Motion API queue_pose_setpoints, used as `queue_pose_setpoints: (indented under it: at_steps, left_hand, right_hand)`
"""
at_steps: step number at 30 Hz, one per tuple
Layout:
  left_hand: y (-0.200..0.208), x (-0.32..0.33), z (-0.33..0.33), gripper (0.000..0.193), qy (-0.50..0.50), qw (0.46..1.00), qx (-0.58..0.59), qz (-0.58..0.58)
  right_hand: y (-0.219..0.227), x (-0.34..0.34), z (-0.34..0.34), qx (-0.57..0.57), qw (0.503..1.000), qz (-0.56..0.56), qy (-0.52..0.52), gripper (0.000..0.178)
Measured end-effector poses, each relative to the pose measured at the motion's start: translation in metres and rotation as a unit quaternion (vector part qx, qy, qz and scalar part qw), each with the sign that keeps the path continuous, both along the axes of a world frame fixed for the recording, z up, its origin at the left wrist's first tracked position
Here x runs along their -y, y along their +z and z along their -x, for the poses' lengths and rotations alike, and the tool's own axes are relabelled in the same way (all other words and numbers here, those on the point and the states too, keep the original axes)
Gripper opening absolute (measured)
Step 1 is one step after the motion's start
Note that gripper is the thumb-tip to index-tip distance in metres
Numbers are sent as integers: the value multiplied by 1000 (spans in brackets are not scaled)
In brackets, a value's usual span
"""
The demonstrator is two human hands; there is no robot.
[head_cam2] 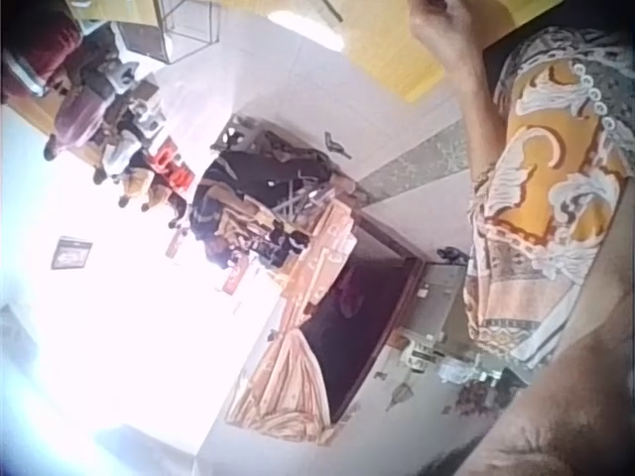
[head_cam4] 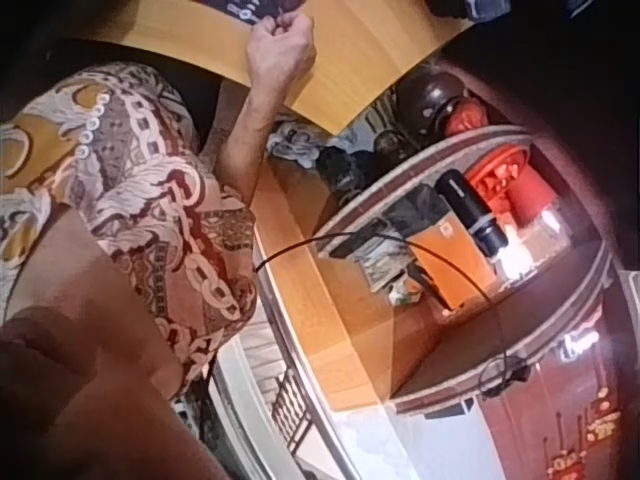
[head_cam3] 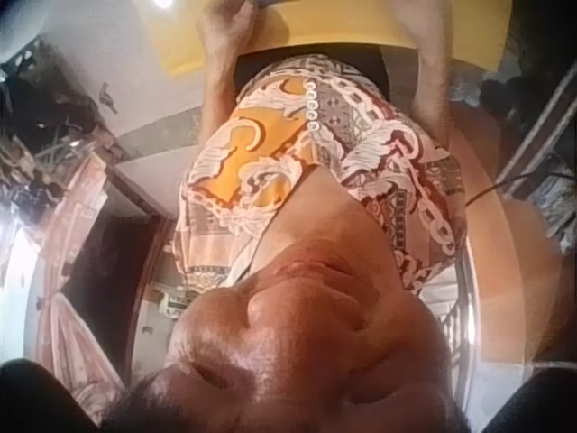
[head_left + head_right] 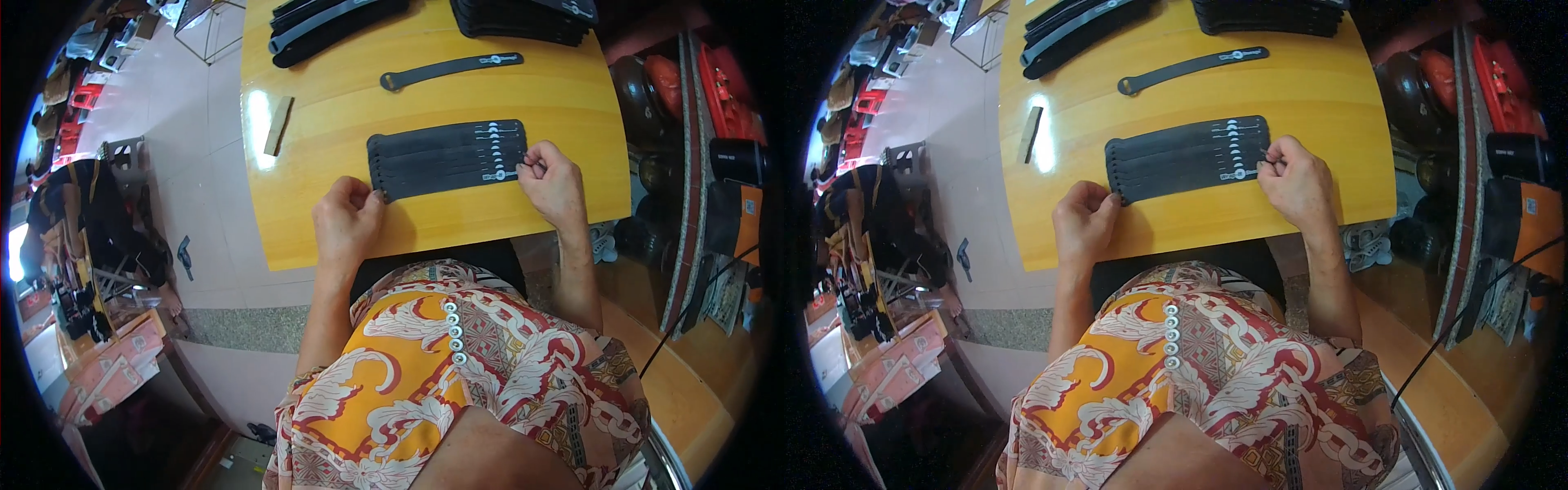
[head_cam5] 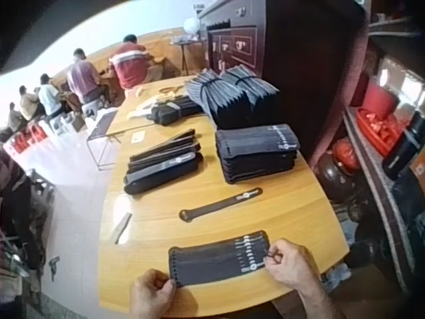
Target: Manually threading and attaching straps to a multi-slot base to assemble pouches.
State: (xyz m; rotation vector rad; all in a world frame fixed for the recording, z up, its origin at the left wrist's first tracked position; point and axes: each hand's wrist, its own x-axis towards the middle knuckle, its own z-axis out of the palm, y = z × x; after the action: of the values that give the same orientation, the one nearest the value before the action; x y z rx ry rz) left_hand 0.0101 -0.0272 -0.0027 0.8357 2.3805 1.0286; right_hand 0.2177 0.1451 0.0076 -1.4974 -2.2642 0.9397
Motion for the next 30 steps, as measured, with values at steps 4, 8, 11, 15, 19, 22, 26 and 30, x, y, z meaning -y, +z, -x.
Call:
queue_pose_setpoints:
  at_steps: [4,8,11,15,19,22,26,30]
  left_hand:
    - [11,0,13,20,-31,997,-1,75]
    - [4,5,17,21,-38,997,17,72]
    - [1,8,21,19,-36,997,55,32]
    - [14,15,21,17,-13,976,215,-23]
    - [18,21,21,15,0,968,244,-64]
    - [16,23,22,15,-4,967,237,-95]
    - [9,25,25,18,-40,983,143,-108]
    - [52,42,19,19,-232,918,258,-190]
  right_hand:
    - [-2,-2,-1,-8,1000,-1,2,15]
    - [-4,-7,-2,-31,999,-4,27,16]
    - [-8,-12,-9,-74,996,22,47,14]
    - [-7,-18,-28,-258,953,156,9,10]
    - [3,-18,-21,-246,961,127,-17,13]
    - [11,-22,-1,-201,979,-26,36,13]
    - [19,-28,43,-138,979,-124,83,13]
    - [6,-41,87,-64,929,-288,222,16]
